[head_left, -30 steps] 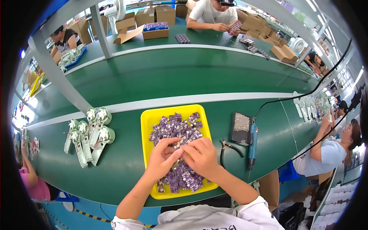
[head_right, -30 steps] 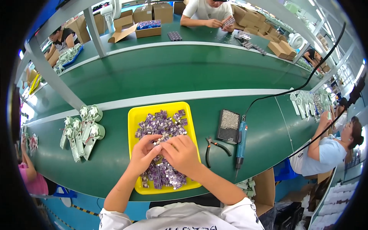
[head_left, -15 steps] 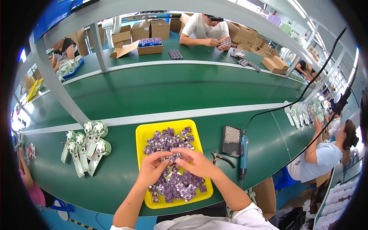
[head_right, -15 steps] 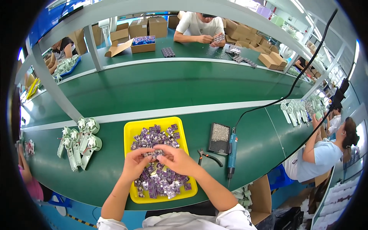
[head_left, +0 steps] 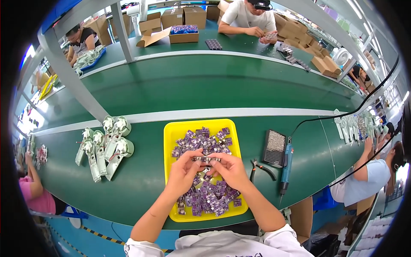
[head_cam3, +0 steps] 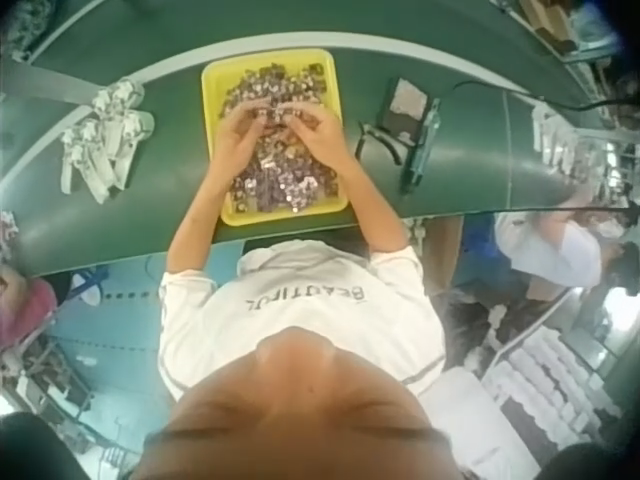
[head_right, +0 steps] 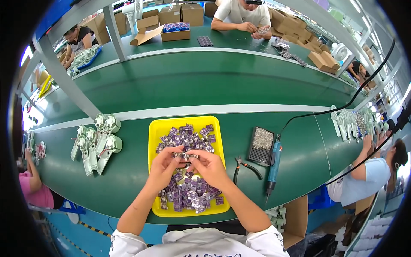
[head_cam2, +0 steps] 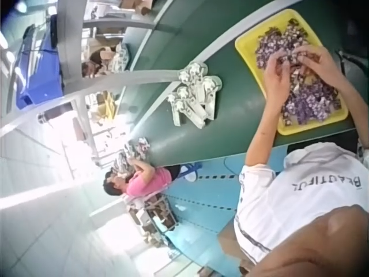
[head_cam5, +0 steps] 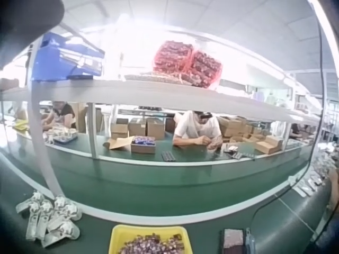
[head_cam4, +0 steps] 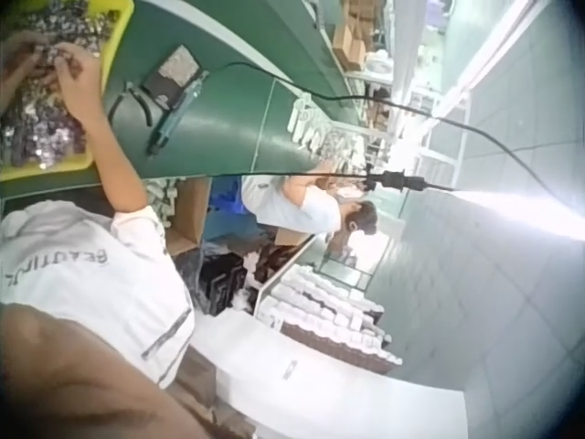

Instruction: The person inspects, sorts, and assembles small purple electronic circuit boards by hand on a factory production line, placing them into plastic housings and yellow trays from boxes.

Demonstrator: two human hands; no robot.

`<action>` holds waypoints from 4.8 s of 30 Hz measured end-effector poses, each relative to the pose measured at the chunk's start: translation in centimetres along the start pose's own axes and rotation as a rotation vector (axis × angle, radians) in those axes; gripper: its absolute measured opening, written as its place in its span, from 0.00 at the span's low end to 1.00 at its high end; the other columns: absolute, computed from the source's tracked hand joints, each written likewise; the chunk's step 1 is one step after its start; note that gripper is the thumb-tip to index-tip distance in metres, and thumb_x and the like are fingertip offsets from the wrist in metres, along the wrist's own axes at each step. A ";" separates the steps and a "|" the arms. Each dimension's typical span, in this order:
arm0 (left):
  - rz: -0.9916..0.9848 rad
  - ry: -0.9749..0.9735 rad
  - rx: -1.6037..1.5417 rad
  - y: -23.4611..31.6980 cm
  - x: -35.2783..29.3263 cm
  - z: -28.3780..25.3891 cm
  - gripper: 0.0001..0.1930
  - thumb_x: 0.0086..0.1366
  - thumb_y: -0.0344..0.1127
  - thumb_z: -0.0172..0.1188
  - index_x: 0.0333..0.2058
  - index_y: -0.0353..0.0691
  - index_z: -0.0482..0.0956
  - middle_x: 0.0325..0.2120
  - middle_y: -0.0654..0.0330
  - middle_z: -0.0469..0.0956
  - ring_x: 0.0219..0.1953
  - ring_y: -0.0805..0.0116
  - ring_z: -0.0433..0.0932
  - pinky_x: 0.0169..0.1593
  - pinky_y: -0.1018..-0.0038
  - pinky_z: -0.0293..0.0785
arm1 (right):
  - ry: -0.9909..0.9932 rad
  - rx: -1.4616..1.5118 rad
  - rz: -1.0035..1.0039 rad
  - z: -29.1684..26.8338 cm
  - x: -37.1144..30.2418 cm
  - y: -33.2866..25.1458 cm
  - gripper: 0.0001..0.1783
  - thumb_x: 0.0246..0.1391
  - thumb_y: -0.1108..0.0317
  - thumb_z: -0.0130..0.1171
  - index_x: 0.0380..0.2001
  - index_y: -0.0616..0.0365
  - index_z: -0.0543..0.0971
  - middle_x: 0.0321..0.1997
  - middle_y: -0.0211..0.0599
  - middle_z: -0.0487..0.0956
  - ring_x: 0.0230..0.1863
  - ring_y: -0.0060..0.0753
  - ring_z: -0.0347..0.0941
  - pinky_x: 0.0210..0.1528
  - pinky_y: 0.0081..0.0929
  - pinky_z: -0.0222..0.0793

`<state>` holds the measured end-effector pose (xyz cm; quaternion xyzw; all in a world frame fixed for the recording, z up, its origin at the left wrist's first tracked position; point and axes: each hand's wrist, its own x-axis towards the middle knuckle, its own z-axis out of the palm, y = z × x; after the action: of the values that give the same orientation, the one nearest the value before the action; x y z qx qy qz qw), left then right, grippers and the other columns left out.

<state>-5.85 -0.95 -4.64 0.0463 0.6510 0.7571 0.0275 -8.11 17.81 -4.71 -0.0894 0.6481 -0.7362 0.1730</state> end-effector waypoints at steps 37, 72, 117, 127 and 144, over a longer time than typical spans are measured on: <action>0.130 -0.026 0.013 0.3 -1.0 1.0 0.09 0.72 0.31 0.52 0.48 0.37 0.74 0.26 0.59 0.81 0.26 0.75 0.79 0.31 0.75 0.74 | 0.310 -0.528 -0.231 2.5 -0.8 -0.4 0.13 0.58 0.76 0.59 0.46 0.67 0.80 0.23 0.30 0.79 0.23 0.14 0.71 0.23 0.18 0.65; 0.475 0.186 0.680 1.5 -0.3 0.2 0.20 0.61 0.26 0.61 0.53 0.39 0.80 0.56 0.45 0.76 0.60 0.46 0.74 0.60 0.60 0.71 | -0.084 -1.067 -0.219 -2.2 -4.7 -4.8 0.19 0.54 0.68 0.66 0.50 0.57 0.80 0.53 0.44 0.78 0.56 0.43 0.74 0.60 0.36 0.66; -0.141 -0.134 -0.131 0.2 -0.9 0.5 0.15 0.68 0.20 0.54 0.53 0.30 0.76 0.46 0.52 0.81 0.45 0.67 0.83 0.47 0.75 0.81 | 0.244 -0.430 -0.223 0.2 -4.3 -0.6 0.16 0.61 0.79 0.57 0.52 0.65 0.77 0.38 0.40 0.85 0.36 0.25 0.83 0.39 0.20 0.77; 0.064 0.016 0.181 1.1 -1.6 0.9 0.14 0.68 0.22 0.56 0.52 0.29 0.76 0.37 0.52 0.84 0.36 0.67 0.86 0.40 0.76 0.83 | 0.437 -0.541 -0.324 3.2 -3.3 -0.9 0.14 0.58 0.78 0.61 0.48 0.67 0.81 0.33 0.39 0.85 0.27 0.21 0.82 0.31 0.16 0.74; -0.131 -0.112 -0.132 0.5 -1.4 0.7 0.16 0.67 0.24 0.58 0.53 0.34 0.77 0.34 0.56 0.84 0.27 0.73 0.83 0.30 0.79 0.79 | 0.072 -0.313 -0.022 1.3 -2.6 -4.3 0.18 0.61 0.75 0.58 0.55 0.62 0.78 0.36 0.36 0.85 0.33 0.20 0.80 0.37 0.19 0.75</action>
<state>-4.35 -0.50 -4.05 0.0441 0.5988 0.7912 0.1164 -5.85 17.99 -0.07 -0.0959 0.7597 -0.6307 0.1258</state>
